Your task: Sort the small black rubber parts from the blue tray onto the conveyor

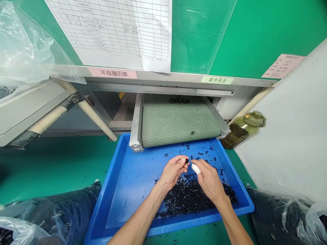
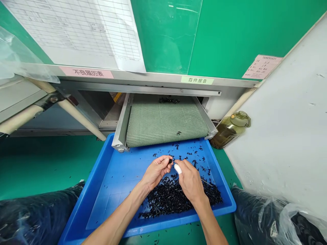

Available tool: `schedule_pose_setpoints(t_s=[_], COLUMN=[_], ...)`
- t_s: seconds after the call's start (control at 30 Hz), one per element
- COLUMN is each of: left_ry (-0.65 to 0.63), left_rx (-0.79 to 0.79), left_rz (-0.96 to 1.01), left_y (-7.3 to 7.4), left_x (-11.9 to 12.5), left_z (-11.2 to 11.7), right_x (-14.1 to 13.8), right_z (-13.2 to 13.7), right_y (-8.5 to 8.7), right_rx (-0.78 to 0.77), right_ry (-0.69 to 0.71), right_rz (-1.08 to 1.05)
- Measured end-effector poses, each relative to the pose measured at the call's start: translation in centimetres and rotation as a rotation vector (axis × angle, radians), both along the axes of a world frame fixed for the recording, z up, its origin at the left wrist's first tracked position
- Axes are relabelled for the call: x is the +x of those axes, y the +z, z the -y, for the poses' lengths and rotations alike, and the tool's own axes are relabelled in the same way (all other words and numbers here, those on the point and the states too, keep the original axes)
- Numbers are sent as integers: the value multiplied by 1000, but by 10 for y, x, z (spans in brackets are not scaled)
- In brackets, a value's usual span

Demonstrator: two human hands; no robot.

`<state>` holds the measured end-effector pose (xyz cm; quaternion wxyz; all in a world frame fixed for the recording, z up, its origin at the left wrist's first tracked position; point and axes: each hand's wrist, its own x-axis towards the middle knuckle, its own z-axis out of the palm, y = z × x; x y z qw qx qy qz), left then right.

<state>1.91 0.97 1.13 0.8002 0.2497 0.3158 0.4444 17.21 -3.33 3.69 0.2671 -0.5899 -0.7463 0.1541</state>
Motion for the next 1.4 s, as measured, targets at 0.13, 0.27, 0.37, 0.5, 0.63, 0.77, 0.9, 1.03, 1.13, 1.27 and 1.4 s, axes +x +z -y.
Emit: schedule_pose_setpoints(t_s=[0.13,0.27,0.37,0.5,0.63,0.77,0.9,1.03,1.13,1.27,1.4], left_ry=[-30,-38,-43,-87,-113,-74,-77,-100,-116,-153,-168], left_rx=[51,96,89,74,64,66,86,107,96,104,133], left_rz=[-12,-13,8,5,-18,-4,7,-5,-10,-22,-37], left_y=[0,-1,0,1,2,3,5,5,5,2,1], left_x=[1,0,-1,-2,-4,-6,-6,-5,-5,-5,-5], left_z=[0,0,0,1,0,-1,-1,0,0,-1,-1], right_x=[-6,-11,-13,-14,-14,-7,1,2,-2,-9,-14], right_z=[-6,-10,-10,-11,-11,-8,-2,-1,-3,-6,-8], right_y=[11,19,16,9,9,12,12,14,17,21,22], right_rx=[-24,-45,-17,6,20,-16,-73,-77,-73,-81,-67], right_ry=[39,71,19,-82,-73,67,70,35,50,55,44], right_rz=[-125,-203,-262,-286,-251,-194,-122,-99,-130,-172,-221])
